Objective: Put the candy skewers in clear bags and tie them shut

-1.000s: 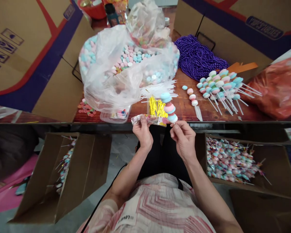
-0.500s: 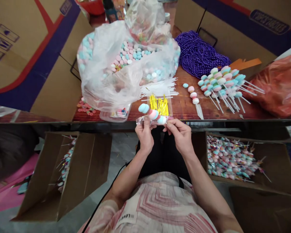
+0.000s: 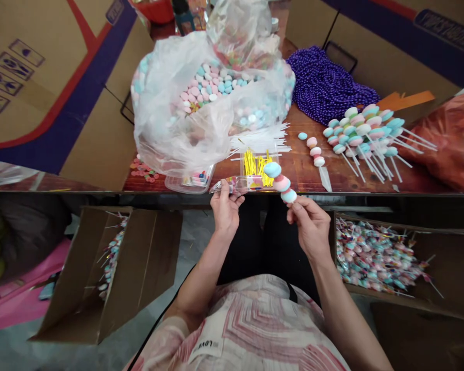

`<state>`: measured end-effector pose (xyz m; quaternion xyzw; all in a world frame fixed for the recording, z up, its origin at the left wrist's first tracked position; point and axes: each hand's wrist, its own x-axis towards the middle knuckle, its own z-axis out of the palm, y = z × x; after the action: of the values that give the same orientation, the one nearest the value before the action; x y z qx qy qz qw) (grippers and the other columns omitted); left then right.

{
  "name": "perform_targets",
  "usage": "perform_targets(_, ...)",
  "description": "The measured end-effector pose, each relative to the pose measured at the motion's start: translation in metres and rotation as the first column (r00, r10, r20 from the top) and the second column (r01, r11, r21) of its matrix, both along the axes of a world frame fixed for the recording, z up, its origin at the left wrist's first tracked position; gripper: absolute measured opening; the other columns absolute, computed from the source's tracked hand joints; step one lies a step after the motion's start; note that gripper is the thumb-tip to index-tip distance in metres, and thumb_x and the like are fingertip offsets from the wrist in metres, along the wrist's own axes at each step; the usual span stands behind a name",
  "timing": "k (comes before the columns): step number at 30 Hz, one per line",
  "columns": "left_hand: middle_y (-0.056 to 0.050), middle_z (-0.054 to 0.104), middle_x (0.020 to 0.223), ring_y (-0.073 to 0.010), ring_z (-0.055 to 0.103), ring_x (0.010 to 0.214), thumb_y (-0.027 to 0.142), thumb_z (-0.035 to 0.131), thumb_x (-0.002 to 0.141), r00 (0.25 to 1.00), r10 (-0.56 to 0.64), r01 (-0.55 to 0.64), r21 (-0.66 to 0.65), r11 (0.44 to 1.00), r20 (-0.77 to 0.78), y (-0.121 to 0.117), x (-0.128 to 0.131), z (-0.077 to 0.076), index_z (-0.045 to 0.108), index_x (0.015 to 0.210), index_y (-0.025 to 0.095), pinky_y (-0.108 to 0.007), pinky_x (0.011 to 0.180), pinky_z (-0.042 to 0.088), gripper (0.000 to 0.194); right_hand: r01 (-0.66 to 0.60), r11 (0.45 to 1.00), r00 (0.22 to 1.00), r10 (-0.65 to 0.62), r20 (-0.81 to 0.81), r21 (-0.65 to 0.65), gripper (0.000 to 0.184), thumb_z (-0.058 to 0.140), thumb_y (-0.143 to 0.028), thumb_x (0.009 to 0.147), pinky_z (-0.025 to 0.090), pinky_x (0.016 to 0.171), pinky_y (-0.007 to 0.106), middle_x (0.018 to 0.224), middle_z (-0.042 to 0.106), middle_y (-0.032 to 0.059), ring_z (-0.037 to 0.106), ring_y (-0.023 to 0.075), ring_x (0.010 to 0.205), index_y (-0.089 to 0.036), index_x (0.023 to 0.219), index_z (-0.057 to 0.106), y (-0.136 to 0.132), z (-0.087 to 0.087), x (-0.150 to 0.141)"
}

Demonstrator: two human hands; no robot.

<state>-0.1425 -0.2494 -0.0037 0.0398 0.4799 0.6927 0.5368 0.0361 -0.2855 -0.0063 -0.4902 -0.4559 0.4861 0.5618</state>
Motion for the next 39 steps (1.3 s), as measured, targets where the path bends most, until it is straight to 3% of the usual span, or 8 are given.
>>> perform_targets(5, 0.002, 0.065, 0.065, -0.0131, 0.069, 0.059, 0.050, 0.084, 0.067, 0.996, -0.037, 0.037, -0.002, 0.999, 0.076, 0.001, -0.001, 0.000, 0.059, 0.079, 0.016, -0.021, 0.055, 0.044, 0.044, 0.047, 0.999, 0.983, -0.046, 0.176, 0.003, 0.014, 0.064, -0.031, 0.092, 0.033, 0.055, 0.027, 0.067, 0.056, -0.0029, 0.044, 0.0099, 0.057, -0.022, 0.084, 0.072, -0.013, -0.007, 0.016)
perform_targets(12, 0.003, 0.062, 0.060, -0.0119, 0.067, 0.058, 0.046, 0.086, 0.067, 0.986, -0.095, 0.098, -0.010, 0.995, 0.137, 0.000, 0.002, 0.001, 0.060, 0.076, 0.016, -0.021, 0.056, 0.044, 0.041, 0.021, 0.999, 0.930, -0.035, 0.366, 0.041, 0.017, 0.059, -0.028, 0.095, 0.036, 0.058, 0.027, 0.076, 0.057, -0.0015, 0.047, 0.0109, 0.062, -0.021, 0.082, 0.068, -0.019, -0.007, 0.023)
perform_targets(17, 0.002, 0.067, 0.069, -0.0111, 0.066, 0.060, 0.046, 0.089, 0.061, 0.990, -0.085, 0.084, 0.019, 0.996, 0.112, 0.004, -0.002, -0.004, 0.061, 0.078, 0.017, -0.022, 0.057, 0.047, 0.044, -0.067, 0.978, 0.867, -0.040, 0.497, 0.196, 0.012, 0.060, -0.022, 0.094, 0.045, 0.072, 0.029, 0.083, 0.064, 0.0016, 0.059, 0.0154, 0.078, -0.022, 0.083, 0.067, -0.015, -0.008, 0.036)
perform_targets(23, 0.002, 0.069, 0.072, -0.0098, 0.066, 0.061, 0.048, 0.087, 0.064, 0.995, -0.093, 0.090, 0.069, 0.994, 0.033, 0.009, -0.006, -0.011, 0.060, 0.078, 0.018, -0.022, 0.061, 0.050, 0.043, -0.192, 0.951, 0.774, -0.003, 0.633, 0.240, 0.011, 0.061, -0.018, 0.093, 0.048, 0.075, 0.030, 0.086, 0.067, 0.0028, 0.063, 0.0162, 0.080, -0.023, 0.087, 0.069, -0.013, 0.001, 0.049)
perform_targets(27, 0.002, 0.069, 0.070, -0.0105, 0.067, 0.057, 0.050, 0.084, 0.067, 0.993, -0.074, 0.083, 0.106, 0.991, -0.088, 0.008, -0.003, -0.011, 0.061, 0.078, 0.019, -0.020, 0.057, 0.050, 0.040, -0.191, 0.952, 0.767, -0.008, 0.642, 0.240, 0.010, 0.062, -0.020, 0.092, 0.049, 0.074, 0.031, 0.086, 0.068, 0.0032, 0.065, 0.0170, 0.079, -0.023, 0.086, 0.070, -0.014, 0.005, 0.047)
perform_targets(30, 0.002, 0.069, 0.068, -0.0108, 0.067, 0.055, 0.047, 0.083, 0.071, 0.981, -0.055, 0.080, 0.134, 0.988, -0.186, 0.006, -0.001, -0.010, 0.064, 0.077, 0.019, -0.020, 0.054, 0.050, 0.035, -0.166, 0.967, 0.805, 0.019, 0.593, 0.195, 0.010, 0.065, -0.023, 0.090, 0.049, 0.073, 0.033, 0.084, 0.069, 0.0037, 0.064, 0.0183, 0.078, -0.024, 0.084, 0.072, -0.015, 0.006, 0.044)
perform_targets(34, 0.001, 0.069, 0.067, -0.0107, 0.066, 0.057, 0.037, 0.082, 0.075, 0.980, -0.073, 0.102, 0.152, 0.983, -0.183, 0.005, 0.000, -0.010, 0.067, 0.073, 0.018, -0.021, 0.060, 0.053, 0.025, -0.150, 0.985, 0.872, 0.089, 0.481, 0.090, 0.010, 0.068, -0.028, 0.088, 0.049, 0.071, 0.033, 0.082, 0.070, 0.0042, 0.064, 0.0196, 0.079, -0.023, 0.080, 0.073, -0.015, 0.005, 0.040)
perform_targets(39, 0.000, 0.070, 0.068, -0.0121, 0.066, 0.057, 0.046, 0.081, 0.072, 0.964, -0.118, 0.161, 0.170, 0.972, -0.240, 0.004, 0.002, -0.014, 0.069, 0.076, 0.017, -0.022, 0.057, 0.054, 0.032, -0.066, 0.997, 0.896, 0.047, 0.441, 0.028, 0.012, 0.069, -0.029, 0.086, 0.046, 0.066, 0.029, 0.077, 0.067, 0.0014, 0.060, 0.0161, 0.072, -0.022, 0.077, 0.072, -0.014, -0.001, 0.033)
